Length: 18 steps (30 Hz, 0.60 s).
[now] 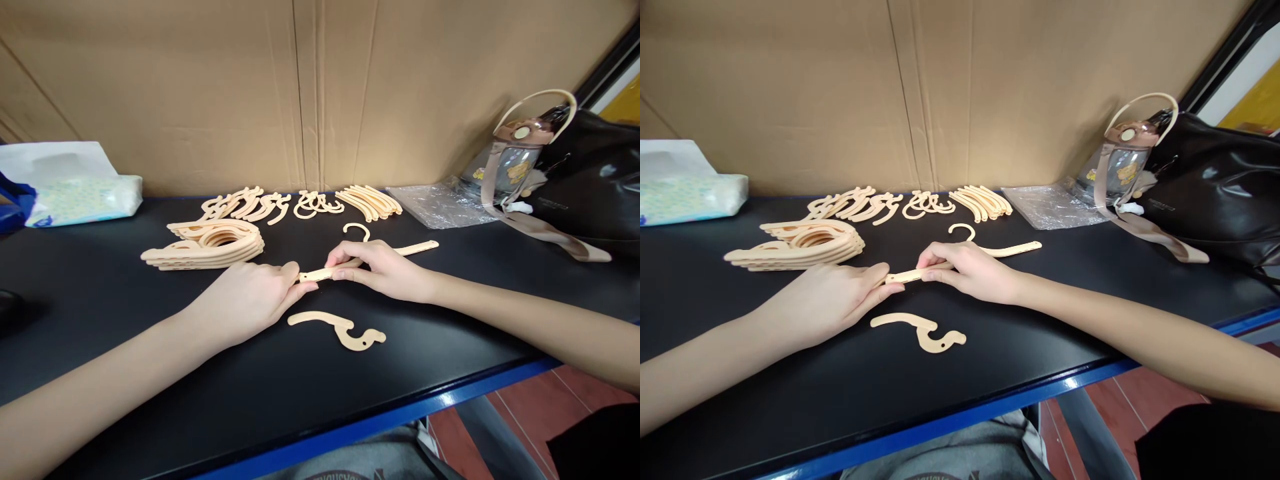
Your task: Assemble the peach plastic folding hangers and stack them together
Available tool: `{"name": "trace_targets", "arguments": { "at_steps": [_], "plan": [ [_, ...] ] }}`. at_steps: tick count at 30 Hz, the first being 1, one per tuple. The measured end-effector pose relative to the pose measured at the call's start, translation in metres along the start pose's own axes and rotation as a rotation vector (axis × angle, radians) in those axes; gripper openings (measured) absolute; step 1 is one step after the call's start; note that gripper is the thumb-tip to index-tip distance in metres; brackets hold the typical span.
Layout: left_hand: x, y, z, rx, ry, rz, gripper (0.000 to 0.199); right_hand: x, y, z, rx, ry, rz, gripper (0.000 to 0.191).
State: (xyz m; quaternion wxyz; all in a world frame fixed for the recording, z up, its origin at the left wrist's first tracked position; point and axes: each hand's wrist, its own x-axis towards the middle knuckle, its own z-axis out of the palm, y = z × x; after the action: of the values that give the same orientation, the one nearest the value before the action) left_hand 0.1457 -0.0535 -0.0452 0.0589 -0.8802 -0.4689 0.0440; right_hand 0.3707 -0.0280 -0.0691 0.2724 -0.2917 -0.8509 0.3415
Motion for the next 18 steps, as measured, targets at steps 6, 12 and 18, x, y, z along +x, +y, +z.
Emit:
{"name": "trace_targets", "arguments": {
  "at_steps": [6,12,18],
  "plan": [
    [-0.0007,-0.0018,0.0033,0.020,0.036,0.044,0.040,0.0008,-0.0001,0.0003,-0.034,0.015,0.003,0.009],
    [-0.0013,-0.0018,0.0037,0.032,0.074,0.080,0.039,0.0021,-0.0008,-0.0001,-0.092,0.025,-0.026,0.007],
    [-0.0017,-0.0046,0.0077,0.140,0.204,0.163,0.042,0.0021,-0.0021,-0.0009,-0.085,0.023,-0.030,0.008]
  ]
}}
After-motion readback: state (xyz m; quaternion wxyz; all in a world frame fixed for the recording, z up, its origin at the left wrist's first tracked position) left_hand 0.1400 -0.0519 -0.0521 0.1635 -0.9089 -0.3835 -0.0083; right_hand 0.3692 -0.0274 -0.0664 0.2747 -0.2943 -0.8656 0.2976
